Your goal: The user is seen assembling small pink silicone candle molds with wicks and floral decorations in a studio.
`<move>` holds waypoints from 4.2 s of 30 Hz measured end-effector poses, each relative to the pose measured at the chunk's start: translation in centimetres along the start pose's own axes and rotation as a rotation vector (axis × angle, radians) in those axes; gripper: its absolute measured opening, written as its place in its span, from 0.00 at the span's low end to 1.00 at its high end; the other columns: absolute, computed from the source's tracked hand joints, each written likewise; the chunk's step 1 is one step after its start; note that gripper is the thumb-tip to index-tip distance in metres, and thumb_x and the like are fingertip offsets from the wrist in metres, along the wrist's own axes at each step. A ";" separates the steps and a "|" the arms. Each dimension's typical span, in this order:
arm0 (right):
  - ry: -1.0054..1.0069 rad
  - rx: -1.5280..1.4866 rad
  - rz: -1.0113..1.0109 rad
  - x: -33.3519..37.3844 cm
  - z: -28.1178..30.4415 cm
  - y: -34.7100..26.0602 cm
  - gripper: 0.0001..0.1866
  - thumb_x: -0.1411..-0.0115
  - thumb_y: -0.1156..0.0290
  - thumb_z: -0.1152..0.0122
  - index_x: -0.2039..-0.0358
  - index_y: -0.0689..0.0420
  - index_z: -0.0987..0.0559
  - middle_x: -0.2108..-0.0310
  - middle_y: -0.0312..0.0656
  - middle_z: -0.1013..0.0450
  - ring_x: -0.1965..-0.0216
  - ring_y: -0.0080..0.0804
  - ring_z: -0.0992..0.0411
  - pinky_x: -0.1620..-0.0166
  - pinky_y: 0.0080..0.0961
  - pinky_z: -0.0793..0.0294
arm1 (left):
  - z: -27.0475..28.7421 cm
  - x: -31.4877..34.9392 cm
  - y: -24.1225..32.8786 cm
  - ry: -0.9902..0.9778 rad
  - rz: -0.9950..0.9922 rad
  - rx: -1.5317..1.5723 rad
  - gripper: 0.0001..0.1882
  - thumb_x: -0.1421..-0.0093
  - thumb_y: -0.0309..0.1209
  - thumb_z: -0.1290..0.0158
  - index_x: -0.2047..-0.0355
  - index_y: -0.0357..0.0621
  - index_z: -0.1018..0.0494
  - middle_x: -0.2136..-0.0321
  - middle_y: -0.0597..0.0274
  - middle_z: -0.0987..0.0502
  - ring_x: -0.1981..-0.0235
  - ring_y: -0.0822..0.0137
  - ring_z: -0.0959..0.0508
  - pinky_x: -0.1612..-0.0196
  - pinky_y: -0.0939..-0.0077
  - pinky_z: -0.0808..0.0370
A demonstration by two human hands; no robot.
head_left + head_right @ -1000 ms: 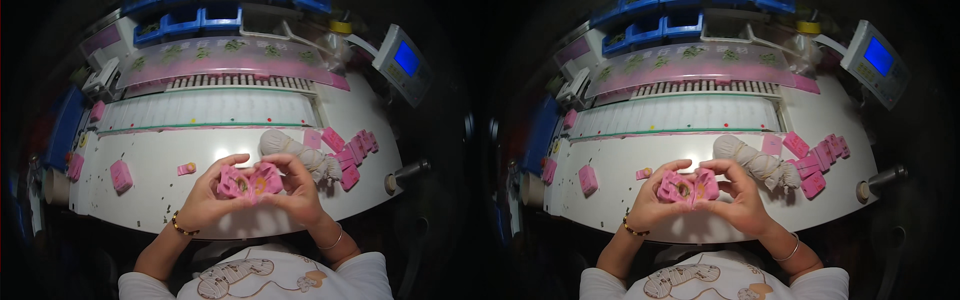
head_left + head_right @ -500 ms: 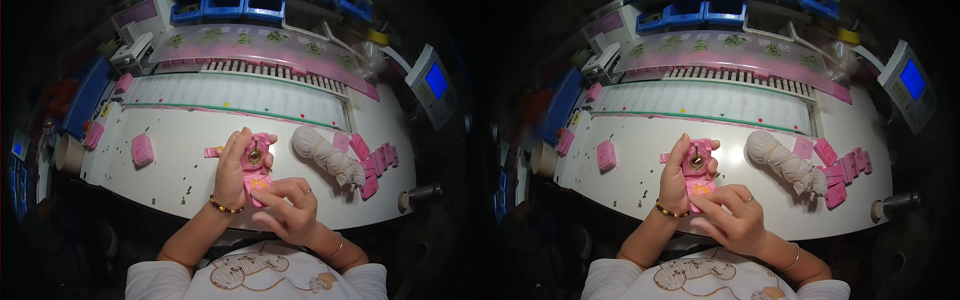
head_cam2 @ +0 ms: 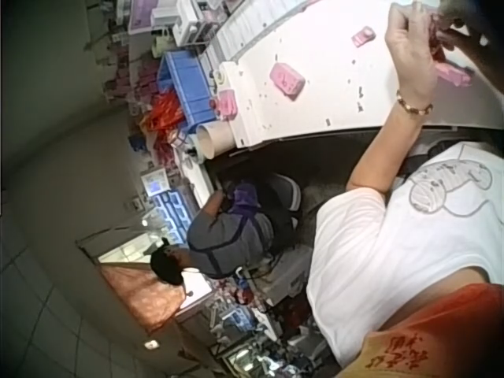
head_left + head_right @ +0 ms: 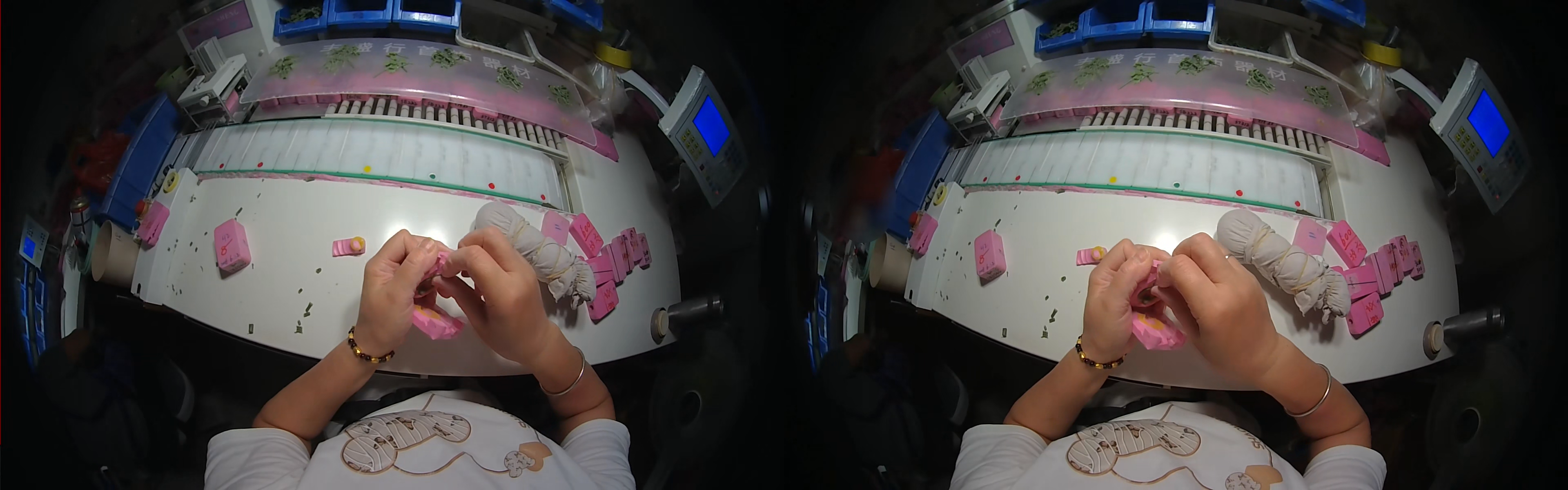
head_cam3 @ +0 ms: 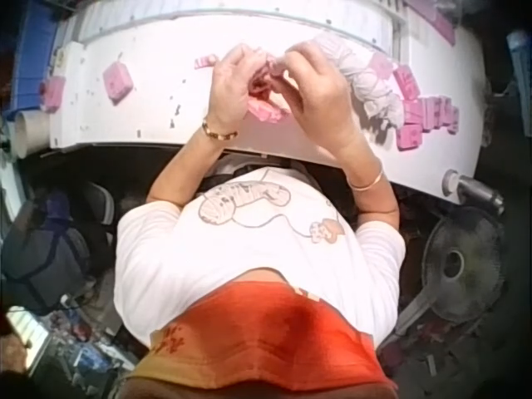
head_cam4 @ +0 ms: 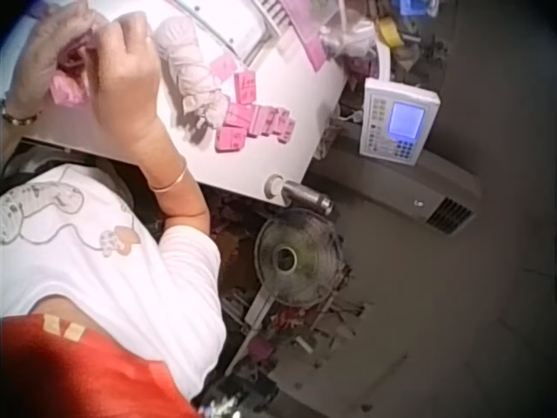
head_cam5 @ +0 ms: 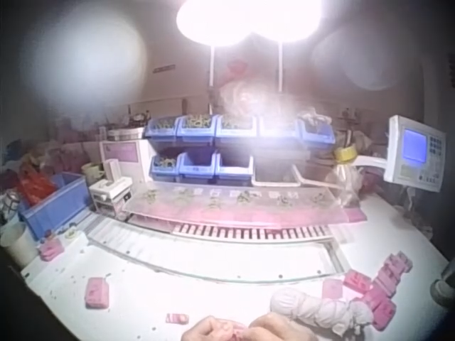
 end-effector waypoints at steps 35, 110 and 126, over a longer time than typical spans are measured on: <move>0.375 -0.096 -0.524 -12.3 9.3 25.6 0.08 0.47 0.70 0.30 0.71 0.61 0.19 0.72 0.38 0.22 0.68 0.24 0.25 0.62 0.24 0.27 | 0.8 2.9 -2.8 -0.088 0.316 0.090 0.19 0.28 0.44 0.54 0.53 0.37 0.32 0.62 0.47 0.21 0.79 0.66 0.24 0.78 0.75 0.25; -0.410 0.184 0.140 -3.2 -14.2 2.4 0.18 0.46 0.77 0.36 0.53 0.59 0.23 0.52 0.46 0.26 0.55 0.45 0.26 0.55 0.32 0.23 | 8.9 1.0 9.0 0.268 -0.293 -0.074 0.36 0.41 0.17 0.44 0.33 0.33 0.45 0.45 0.54 0.31 0.47 0.67 0.28 0.39 0.70 0.32; 0.116 -0.670 -0.526 -1.5 2.8 7.9 0.08 0.38 0.74 0.37 0.60 0.61 0.16 0.54 0.42 0.24 0.57 0.31 0.24 0.52 0.24 0.26 | 3.2 2.1 4.9 0.110 -0.419 -0.823 0.36 0.51 0.17 0.37 0.40 0.40 0.33 0.51 0.54 0.25 0.52 0.63 0.23 0.46 0.70 0.25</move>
Point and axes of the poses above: each hand's wrist, its own x-axis away from the middle knuckle, its own z-axis out of the back of the hand, y = z × x, the point moved 6 cm from there along -x, towards the middle knuckle
